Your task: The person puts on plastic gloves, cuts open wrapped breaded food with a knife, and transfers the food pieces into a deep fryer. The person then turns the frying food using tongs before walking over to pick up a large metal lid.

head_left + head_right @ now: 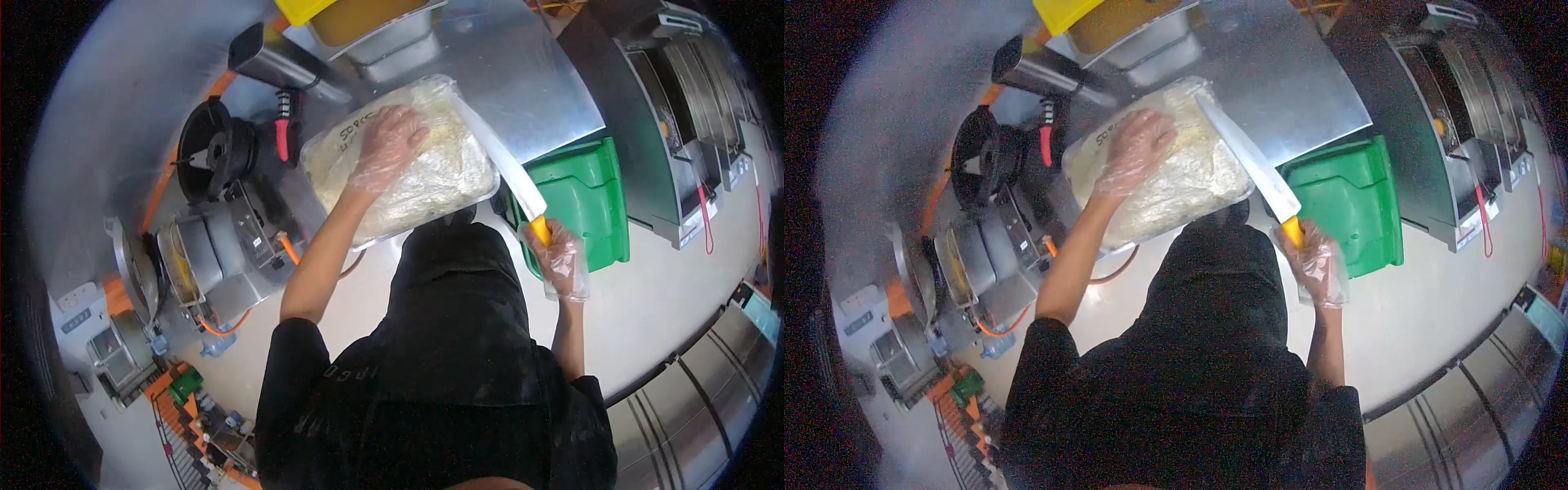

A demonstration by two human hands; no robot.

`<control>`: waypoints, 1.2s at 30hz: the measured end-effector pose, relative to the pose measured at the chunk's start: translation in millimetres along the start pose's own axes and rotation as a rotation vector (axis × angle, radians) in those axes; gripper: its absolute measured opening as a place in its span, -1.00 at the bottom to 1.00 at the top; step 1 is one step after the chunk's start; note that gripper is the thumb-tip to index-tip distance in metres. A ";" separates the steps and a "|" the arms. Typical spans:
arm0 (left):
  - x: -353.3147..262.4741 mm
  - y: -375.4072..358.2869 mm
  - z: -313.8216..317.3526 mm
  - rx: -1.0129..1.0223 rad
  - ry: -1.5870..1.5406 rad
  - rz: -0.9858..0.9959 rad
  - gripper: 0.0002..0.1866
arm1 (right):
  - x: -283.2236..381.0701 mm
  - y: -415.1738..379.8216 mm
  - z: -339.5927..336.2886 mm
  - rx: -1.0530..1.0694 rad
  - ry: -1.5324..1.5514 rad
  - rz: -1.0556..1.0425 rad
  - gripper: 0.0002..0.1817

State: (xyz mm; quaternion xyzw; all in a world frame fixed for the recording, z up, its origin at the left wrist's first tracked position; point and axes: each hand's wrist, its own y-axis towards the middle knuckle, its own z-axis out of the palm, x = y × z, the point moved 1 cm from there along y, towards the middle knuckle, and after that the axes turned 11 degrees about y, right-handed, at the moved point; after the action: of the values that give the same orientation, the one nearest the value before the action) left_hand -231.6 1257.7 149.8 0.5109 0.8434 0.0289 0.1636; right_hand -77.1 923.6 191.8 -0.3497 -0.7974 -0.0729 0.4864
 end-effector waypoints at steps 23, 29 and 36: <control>12.3 53.5 24.3 0.235 0.201 0.495 -0.88 | -45.3 52.8 -50.0 0.296 -0.299 -0.139 -0.57; 4.9 58.5 12.5 0.327 0.227 0.483 -0.83 | -45.4 142.0 -78.0 0.371 -0.510 -0.416 -0.51; 1.1 58.6 9.2 0.269 0.115 0.430 -0.81 | -38.1 210.7 -93.9 0.419 -0.639 -0.470 -0.41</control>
State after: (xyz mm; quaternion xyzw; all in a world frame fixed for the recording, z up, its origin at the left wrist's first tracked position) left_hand -179.2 1285.5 153.6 0.6932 0.7195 -0.0205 0.0362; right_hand 134.1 1019.1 161.6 -0.0582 -0.9630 0.0933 0.2462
